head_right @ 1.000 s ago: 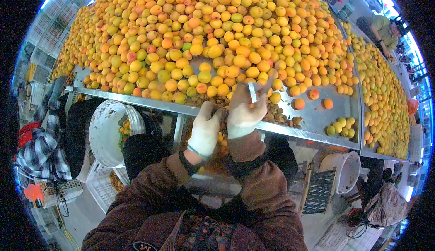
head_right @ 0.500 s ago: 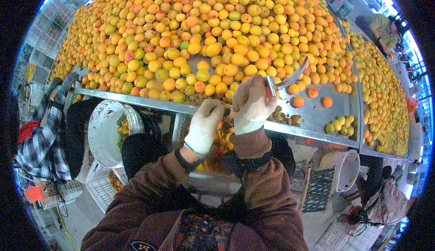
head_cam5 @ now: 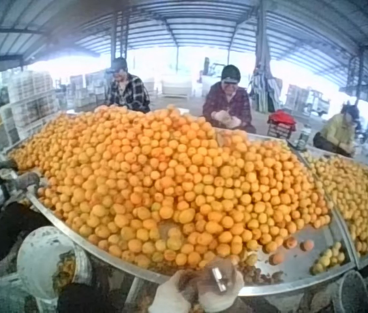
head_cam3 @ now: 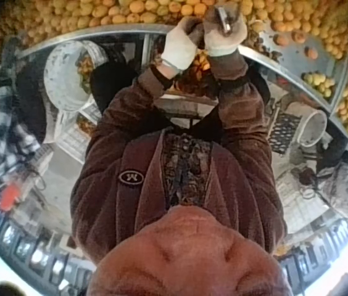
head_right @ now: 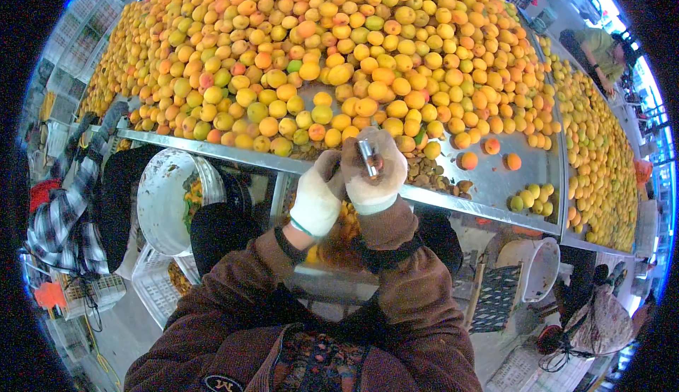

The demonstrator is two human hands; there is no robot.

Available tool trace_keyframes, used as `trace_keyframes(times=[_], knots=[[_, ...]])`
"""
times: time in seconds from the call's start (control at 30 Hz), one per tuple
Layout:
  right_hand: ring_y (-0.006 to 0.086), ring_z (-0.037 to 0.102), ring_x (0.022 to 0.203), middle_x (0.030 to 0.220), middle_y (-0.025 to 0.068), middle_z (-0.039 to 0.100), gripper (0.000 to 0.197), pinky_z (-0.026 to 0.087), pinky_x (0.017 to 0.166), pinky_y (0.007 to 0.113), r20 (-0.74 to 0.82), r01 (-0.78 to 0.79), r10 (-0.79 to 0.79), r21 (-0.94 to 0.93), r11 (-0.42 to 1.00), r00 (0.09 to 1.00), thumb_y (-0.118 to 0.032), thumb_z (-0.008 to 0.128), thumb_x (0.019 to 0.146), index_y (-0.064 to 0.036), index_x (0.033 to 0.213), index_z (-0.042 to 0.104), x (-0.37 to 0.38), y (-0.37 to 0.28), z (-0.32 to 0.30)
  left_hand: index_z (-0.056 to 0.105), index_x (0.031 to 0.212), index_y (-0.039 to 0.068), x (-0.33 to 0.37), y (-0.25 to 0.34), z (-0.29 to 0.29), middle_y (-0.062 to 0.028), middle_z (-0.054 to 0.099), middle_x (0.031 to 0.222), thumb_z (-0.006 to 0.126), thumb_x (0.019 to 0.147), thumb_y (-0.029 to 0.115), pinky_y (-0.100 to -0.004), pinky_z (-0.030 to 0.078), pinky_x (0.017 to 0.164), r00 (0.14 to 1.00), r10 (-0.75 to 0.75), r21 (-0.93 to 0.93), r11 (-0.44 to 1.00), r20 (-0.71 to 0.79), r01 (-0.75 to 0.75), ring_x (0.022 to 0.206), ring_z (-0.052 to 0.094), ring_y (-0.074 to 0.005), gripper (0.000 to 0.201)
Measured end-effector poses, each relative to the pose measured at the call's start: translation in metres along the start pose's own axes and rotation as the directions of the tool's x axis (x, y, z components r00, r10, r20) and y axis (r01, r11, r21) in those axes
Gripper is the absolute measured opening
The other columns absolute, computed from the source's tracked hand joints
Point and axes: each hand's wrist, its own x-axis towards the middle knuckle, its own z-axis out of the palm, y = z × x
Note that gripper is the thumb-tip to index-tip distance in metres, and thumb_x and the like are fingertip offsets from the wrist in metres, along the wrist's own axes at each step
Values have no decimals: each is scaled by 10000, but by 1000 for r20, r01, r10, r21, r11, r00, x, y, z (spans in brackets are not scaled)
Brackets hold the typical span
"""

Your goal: Using a curved knife to pit and open apricots or similar small fruits at a sorting table.

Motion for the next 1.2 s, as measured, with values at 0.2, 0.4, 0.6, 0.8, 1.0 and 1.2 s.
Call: trace_keyframes(times=[0.2,0.4,0.6,0.8,1.0,1.2], knots=[[212,566,599,701,52,554,165,474,593,292,214,338,-265,-685,646,940,-67,708,759,-53,868,585,-5,1,16,616,1023,9,1,-14,6,-219,667,920,585,919,163,-413,513,747,984,162,39,986,-69,-159,892,652,-387,188],[158,378,434,574,-7,432,273,293,403,272,-381,-87,156,191,978,911,-292,574,898,-112,706,503,18,-24,29,638,1047,20,2,5,-2,-116,661,862,560,917,198,-320,509,729,991,-116,16,993,70,115,779,651,-208,234],[95,203,413,552,-44,260,368,157,378,274,-364,-166,237,217,962,901,-318,525,957,-167,677,340,25,-37,23,642,1048,30,1,8,-7,-106,653,929,539,931,213,-292,502,725,987,-75,-142,985,145,96,784,628,-161,240],[97,209,417,554,-43,258,353,168,382,277,-277,-188,288,337,922,916,-332,517,970,-160,704,360,22,-24,10,644,1060,10,7,-8,-2,-93,655,982,496,973,233,-296,495,761,985,-88,-150,983,151,110,876,617,-165,282],[107,233,413,542,-33,277,375,181,381,283,-319,-142,228,271,952,920,-347,536,960,-143,682,388,29,-19,16,615,1098,-21,17,-44,10,-88,647,997,564,937,179,-307,503,780,962,-99,-558,797,254,229,916,628,-179,261],[104,298,405,536,-25,349,371,215,367,287,-446,-108,60,-82,991,893,-321,582,935,-116,670,422,38,-41,21,580,1150,-33,38,-2,-15,-83,639,975,634,859,79,-254,497,699,952,-243,-553,774,188,307,830,634,-144,317]])
